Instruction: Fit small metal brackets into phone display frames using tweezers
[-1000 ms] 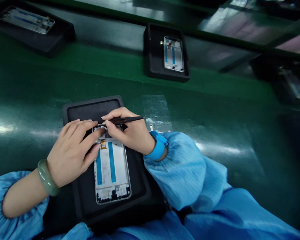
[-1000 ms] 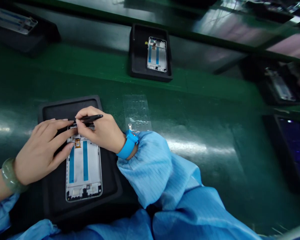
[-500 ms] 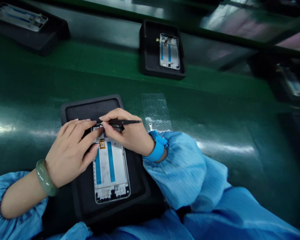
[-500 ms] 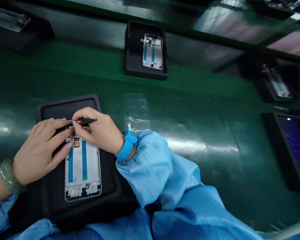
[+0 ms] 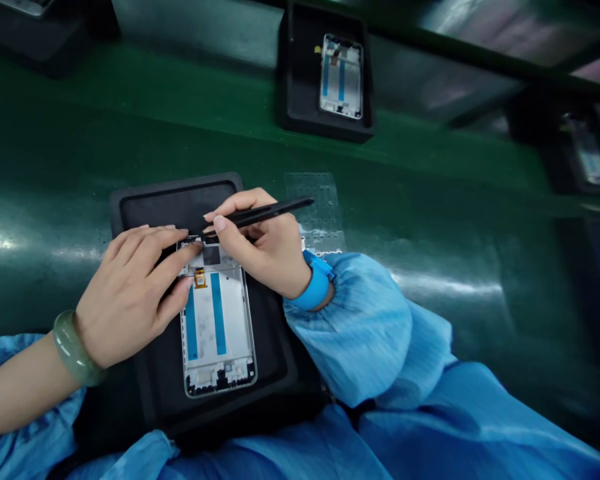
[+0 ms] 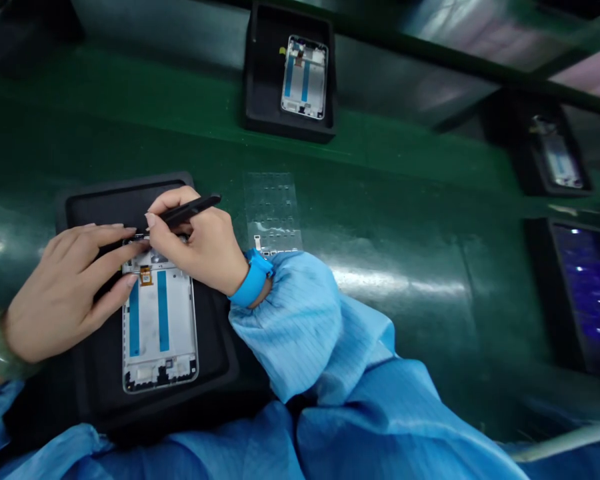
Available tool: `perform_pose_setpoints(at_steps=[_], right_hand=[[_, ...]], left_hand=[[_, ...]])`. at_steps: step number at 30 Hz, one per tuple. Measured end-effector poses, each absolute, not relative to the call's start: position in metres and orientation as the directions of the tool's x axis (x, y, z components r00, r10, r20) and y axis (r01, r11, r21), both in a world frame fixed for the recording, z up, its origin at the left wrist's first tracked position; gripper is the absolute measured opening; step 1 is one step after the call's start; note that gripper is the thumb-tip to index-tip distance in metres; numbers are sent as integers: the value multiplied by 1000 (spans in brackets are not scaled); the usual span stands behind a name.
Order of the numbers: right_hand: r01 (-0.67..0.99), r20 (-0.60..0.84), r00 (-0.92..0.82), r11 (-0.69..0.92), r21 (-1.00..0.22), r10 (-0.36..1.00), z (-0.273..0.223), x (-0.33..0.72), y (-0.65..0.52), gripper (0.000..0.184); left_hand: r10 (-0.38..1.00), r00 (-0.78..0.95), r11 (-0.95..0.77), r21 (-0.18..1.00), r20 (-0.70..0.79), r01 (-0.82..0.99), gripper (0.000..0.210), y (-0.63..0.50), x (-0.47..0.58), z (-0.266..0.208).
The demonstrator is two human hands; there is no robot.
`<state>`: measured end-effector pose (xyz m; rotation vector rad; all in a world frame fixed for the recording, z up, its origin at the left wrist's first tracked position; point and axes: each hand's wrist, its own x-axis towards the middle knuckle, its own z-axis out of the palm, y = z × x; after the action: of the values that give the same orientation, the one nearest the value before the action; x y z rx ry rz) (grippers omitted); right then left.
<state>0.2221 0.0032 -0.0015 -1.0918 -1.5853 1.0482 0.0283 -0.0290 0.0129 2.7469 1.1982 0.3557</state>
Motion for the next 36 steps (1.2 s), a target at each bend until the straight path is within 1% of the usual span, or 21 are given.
perform_pose_setpoints(at_steps=[5, 13, 18, 22, 28, 36], right_hand=[[190, 199, -189, 234, -953, 962, -3, 223, 2, 14], [218, 176, -184, 215, -952, 967, -1, 223, 2, 19], [202, 197, -179, 232, -952, 964, -4, 222, 2, 15], [168, 235, -129, 255, -952, 963, -9, 222, 2, 19], [178, 235, -106, 251, -951, 966, -9, 222, 2, 18], [142, 270, -124, 287, -947, 955, -8, 221, 1, 19]], left_hand=[[729, 664, -685, 193, 167, 703, 35, -28, 28, 13], [727, 666, -686, 223, 167, 693, 36, -28, 26, 12], [718, 673, -695, 223, 176, 684, 34, -28, 25, 12], [706, 682, -708, 224, 194, 670, 32, -28, 24, 12], [713, 678, -701, 221, 182, 678, 32, -28, 24, 11], [718, 676, -696, 223, 167, 683, 33, -29, 24, 11]])
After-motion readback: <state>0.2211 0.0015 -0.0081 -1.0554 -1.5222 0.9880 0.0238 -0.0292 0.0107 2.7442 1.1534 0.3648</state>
